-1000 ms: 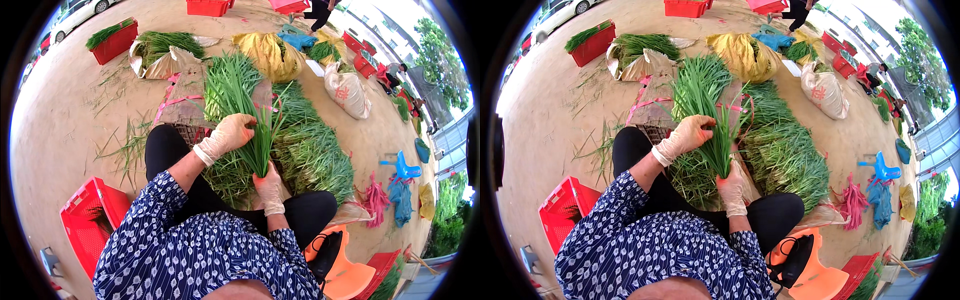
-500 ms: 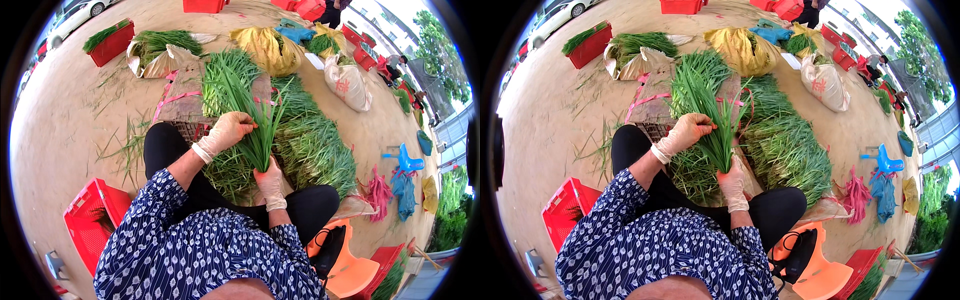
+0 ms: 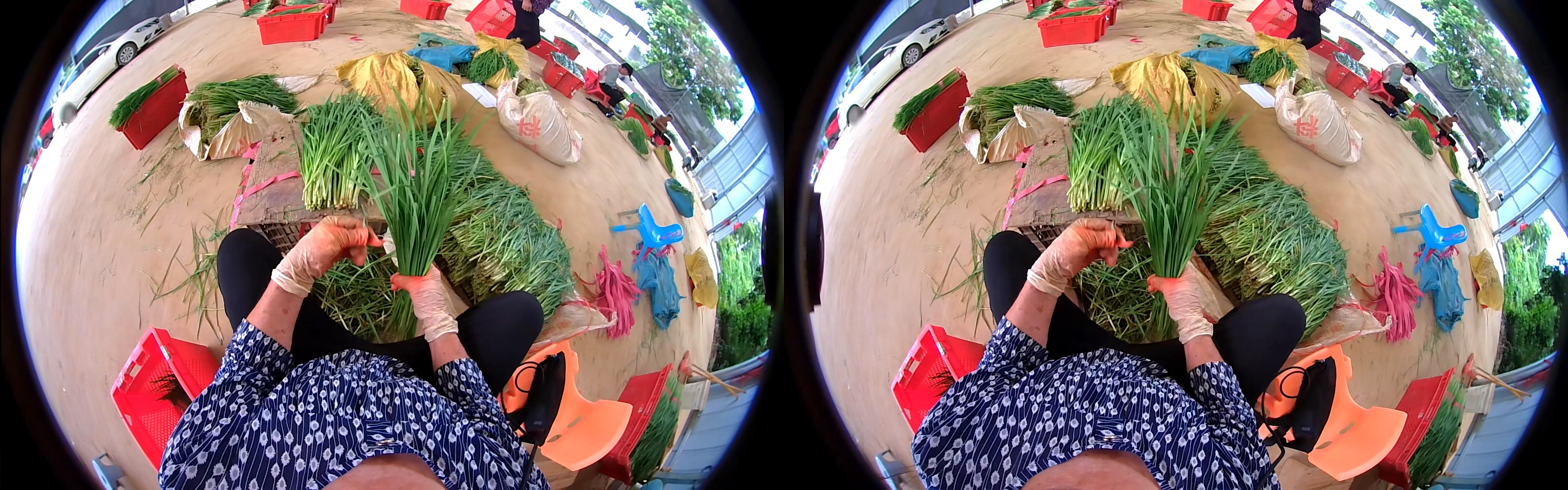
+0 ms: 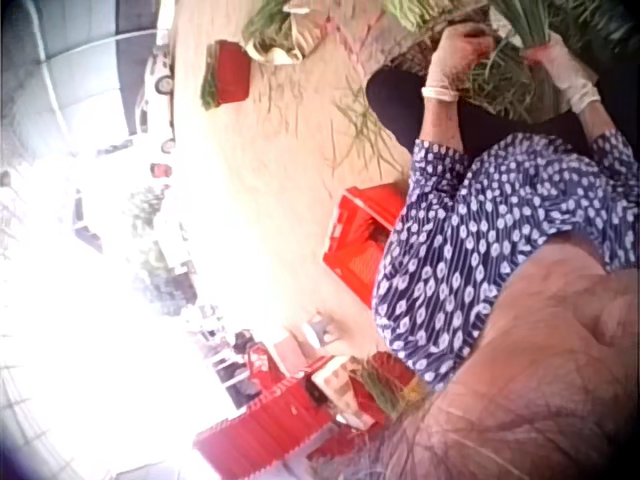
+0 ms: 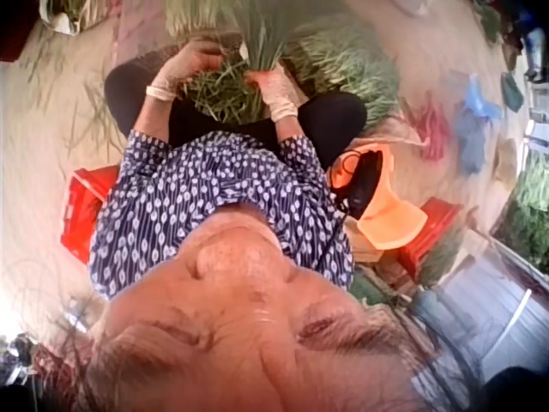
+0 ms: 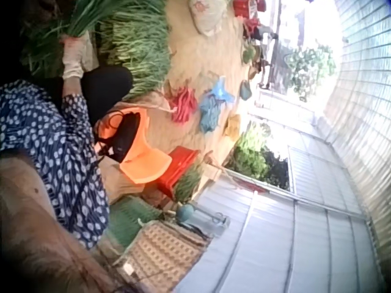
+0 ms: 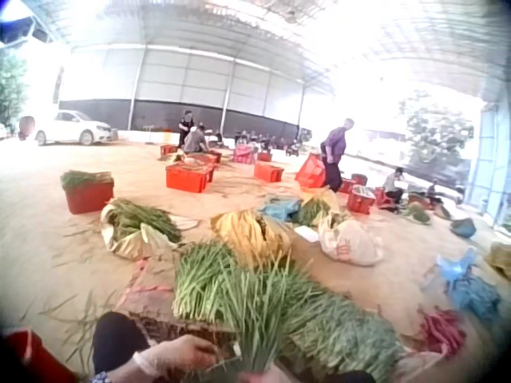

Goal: The person bunches green vegetable stalks, gathers them into groups, and secures each group with a pink ribbon.

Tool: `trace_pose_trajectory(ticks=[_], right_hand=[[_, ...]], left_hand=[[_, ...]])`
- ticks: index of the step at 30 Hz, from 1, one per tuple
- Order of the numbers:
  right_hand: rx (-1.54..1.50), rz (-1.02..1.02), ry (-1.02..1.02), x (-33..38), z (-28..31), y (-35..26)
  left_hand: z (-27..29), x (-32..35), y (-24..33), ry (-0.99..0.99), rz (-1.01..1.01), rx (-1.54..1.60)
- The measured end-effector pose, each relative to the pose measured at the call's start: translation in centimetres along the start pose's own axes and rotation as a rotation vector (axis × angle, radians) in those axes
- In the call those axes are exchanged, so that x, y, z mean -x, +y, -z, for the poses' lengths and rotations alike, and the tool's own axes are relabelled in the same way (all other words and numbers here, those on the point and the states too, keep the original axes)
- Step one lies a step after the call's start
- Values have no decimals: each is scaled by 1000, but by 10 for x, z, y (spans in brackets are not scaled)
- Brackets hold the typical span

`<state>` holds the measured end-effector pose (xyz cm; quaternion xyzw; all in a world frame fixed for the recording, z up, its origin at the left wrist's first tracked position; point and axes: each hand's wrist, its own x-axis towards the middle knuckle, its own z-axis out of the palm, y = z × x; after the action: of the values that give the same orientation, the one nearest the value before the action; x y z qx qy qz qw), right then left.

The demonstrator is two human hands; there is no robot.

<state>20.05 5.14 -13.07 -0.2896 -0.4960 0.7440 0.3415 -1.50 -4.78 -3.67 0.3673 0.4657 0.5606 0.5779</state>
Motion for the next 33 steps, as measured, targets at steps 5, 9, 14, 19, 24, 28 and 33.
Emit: trace_pose_trajectory(ticks=[5, 9, 14, 19, 24, 28, 33], right_hand=[[-116, -50, -71, -7, 0, -22], [-84, -22, -126, -20, -14, -34], [-365, -140, -238, -75, -45, -85], [-135, 208, -358, -133, -62, -156], [128, 367, -348, -178, -64, -161], [-85, 277, -416, -227, -42, -113], [437, 530, -237, -245, -32, -112]], left_hand=[[0, -4, -40, 129, 287, -1453], [-25, -41, -40, -3, -58, -157], [-61, -106, 25, 165, -449, -180], [-71, -132, 122, 220, -649, -217], [-51, -160, 131, 256, -674, -220], [-20, -206, 85, 266, -589, -139], [-13, -239, 95, 244, -543, -206]])
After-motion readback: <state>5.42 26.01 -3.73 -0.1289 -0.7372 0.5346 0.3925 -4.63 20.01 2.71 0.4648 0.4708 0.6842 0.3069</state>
